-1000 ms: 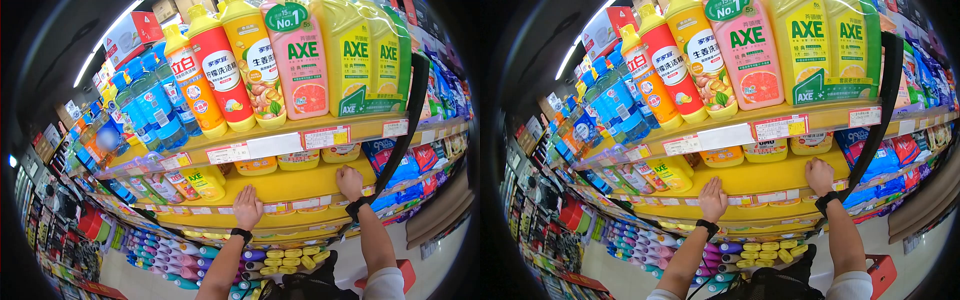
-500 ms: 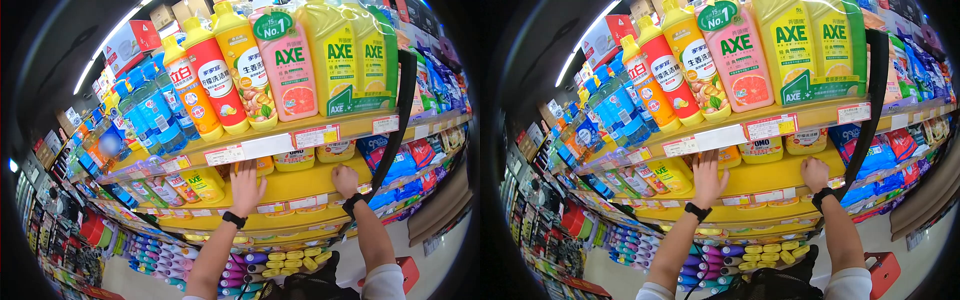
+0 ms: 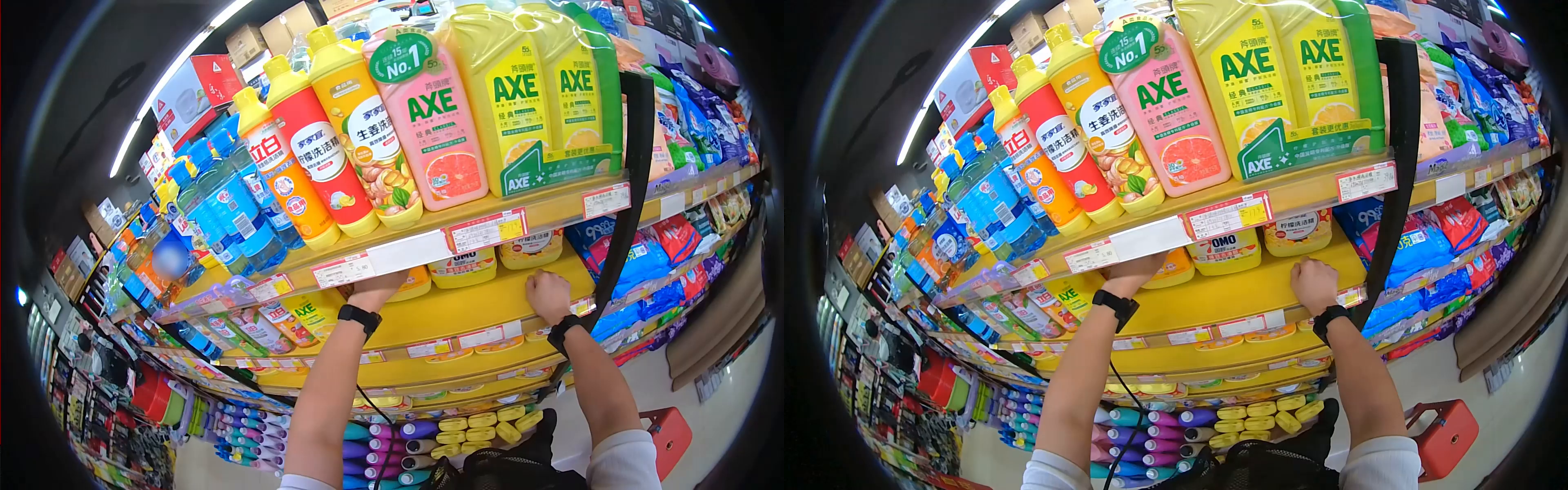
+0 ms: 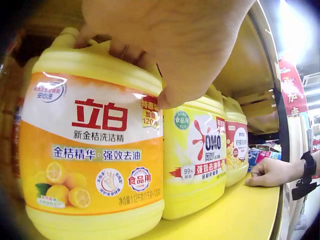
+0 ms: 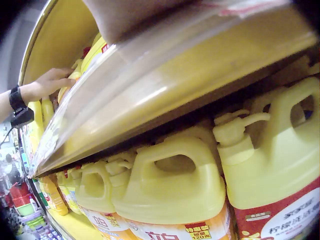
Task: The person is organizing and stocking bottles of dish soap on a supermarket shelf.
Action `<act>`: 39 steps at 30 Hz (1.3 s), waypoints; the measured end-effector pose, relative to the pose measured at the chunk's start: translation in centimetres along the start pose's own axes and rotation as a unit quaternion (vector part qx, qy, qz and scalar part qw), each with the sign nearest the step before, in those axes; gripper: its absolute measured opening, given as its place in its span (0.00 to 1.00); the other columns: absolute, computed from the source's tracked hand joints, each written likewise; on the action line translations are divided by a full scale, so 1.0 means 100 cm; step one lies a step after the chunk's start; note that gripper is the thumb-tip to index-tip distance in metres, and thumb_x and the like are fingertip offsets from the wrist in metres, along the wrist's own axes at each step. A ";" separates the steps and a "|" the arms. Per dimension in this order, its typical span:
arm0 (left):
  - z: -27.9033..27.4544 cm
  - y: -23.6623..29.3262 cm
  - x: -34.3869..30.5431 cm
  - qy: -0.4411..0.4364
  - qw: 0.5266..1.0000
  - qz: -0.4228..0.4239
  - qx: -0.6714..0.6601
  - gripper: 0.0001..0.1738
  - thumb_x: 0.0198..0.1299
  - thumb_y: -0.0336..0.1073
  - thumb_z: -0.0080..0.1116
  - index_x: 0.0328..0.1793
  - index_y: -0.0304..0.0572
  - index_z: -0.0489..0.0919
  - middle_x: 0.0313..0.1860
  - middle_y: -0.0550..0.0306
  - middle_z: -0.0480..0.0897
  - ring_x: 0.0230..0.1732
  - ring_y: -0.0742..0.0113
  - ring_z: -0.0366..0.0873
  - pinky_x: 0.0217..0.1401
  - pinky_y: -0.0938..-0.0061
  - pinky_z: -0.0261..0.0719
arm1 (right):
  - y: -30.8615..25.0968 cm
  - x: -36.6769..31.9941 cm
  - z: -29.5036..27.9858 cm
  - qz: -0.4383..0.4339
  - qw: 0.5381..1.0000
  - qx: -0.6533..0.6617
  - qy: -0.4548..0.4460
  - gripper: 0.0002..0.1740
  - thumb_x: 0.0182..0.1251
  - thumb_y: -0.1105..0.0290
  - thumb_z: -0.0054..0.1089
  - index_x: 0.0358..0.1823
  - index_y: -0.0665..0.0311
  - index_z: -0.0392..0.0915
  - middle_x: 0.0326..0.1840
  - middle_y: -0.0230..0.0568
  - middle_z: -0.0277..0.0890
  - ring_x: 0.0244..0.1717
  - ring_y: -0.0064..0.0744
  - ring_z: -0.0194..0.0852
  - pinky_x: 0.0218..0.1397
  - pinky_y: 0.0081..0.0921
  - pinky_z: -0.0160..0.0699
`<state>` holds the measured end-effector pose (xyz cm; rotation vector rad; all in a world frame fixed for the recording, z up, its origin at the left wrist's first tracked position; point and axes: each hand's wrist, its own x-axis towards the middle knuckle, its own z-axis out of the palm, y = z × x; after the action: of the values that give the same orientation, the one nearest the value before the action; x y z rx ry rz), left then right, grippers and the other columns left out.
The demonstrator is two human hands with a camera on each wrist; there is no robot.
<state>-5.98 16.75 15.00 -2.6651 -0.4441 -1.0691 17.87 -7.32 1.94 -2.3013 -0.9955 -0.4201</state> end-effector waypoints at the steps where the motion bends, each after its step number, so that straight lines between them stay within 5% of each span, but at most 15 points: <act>1: -0.001 -0.001 0.002 -0.003 1.000 0.000 -0.002 0.20 0.64 0.50 0.61 0.57 0.50 0.83 0.53 0.52 0.85 0.54 0.48 0.82 0.57 0.53 0.79 | 0.000 0.000 0.000 0.001 1.000 0.003 0.000 0.15 0.67 0.63 0.54 0.31 0.66 0.82 0.29 0.55 0.83 0.32 0.55 0.84 0.41 0.48 0.83; 7: 0.014 -0.005 0.010 0.036 0.996 0.044 0.070 0.18 0.65 0.50 0.60 0.55 0.53 0.83 0.52 0.56 0.86 0.53 0.51 0.83 0.54 0.56 0.81 | 0.000 0.000 0.000 0.007 1.000 0.003 -0.003 0.16 0.67 0.62 0.53 0.30 0.66 0.83 0.29 0.54 0.83 0.32 0.56 0.84 0.41 0.48 0.83; 16: 0.041 -0.022 0.005 0.011 0.999 0.020 0.039 0.28 0.66 0.57 0.58 0.68 0.55 0.75 0.67 0.58 0.78 0.65 0.59 0.77 0.63 0.60 0.77 | -0.001 0.001 -0.001 0.012 1.000 -0.006 -0.007 0.17 0.68 0.62 0.53 0.30 0.66 0.83 0.30 0.55 0.84 0.32 0.57 0.84 0.42 0.49 0.83; 28: 0.017 -0.002 0.017 0.040 0.996 0.064 0.045 0.18 0.63 0.51 0.62 0.53 0.53 0.85 0.48 0.55 0.87 0.48 0.50 0.84 0.51 0.56 0.81 | 0.001 0.001 0.002 0.005 1.000 -0.004 -0.005 0.16 0.68 0.62 0.53 0.29 0.66 0.82 0.29 0.56 0.83 0.32 0.57 0.84 0.40 0.50 0.83; 35: -0.034 0.030 0.011 0.032 0.996 0.067 0.058 0.19 0.59 0.48 0.64 0.53 0.50 0.84 0.45 0.51 0.87 0.45 0.46 0.84 0.48 0.54 0.82 | 0.000 0.000 -0.002 0.001 1.000 -0.004 -0.007 0.15 0.68 0.62 0.54 0.31 0.66 0.82 0.30 0.56 0.83 0.32 0.57 0.85 0.40 0.50 0.83; 39: -0.056 0.042 -0.002 -0.002 1.000 -0.007 0.026 0.22 0.55 0.46 0.66 0.55 0.48 0.84 0.46 0.46 0.85 0.45 0.45 0.83 0.47 0.53 0.83 | 0.002 0.001 0.002 0.000 1.000 -0.012 -0.010 0.16 0.67 0.61 0.55 0.32 0.67 0.83 0.31 0.56 0.84 0.32 0.56 0.85 0.41 0.49 0.84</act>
<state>-8.11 11.03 18.38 -2.6222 -0.4847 -1.0421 18.15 -7.23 1.74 -2.3316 -1.0046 -0.4119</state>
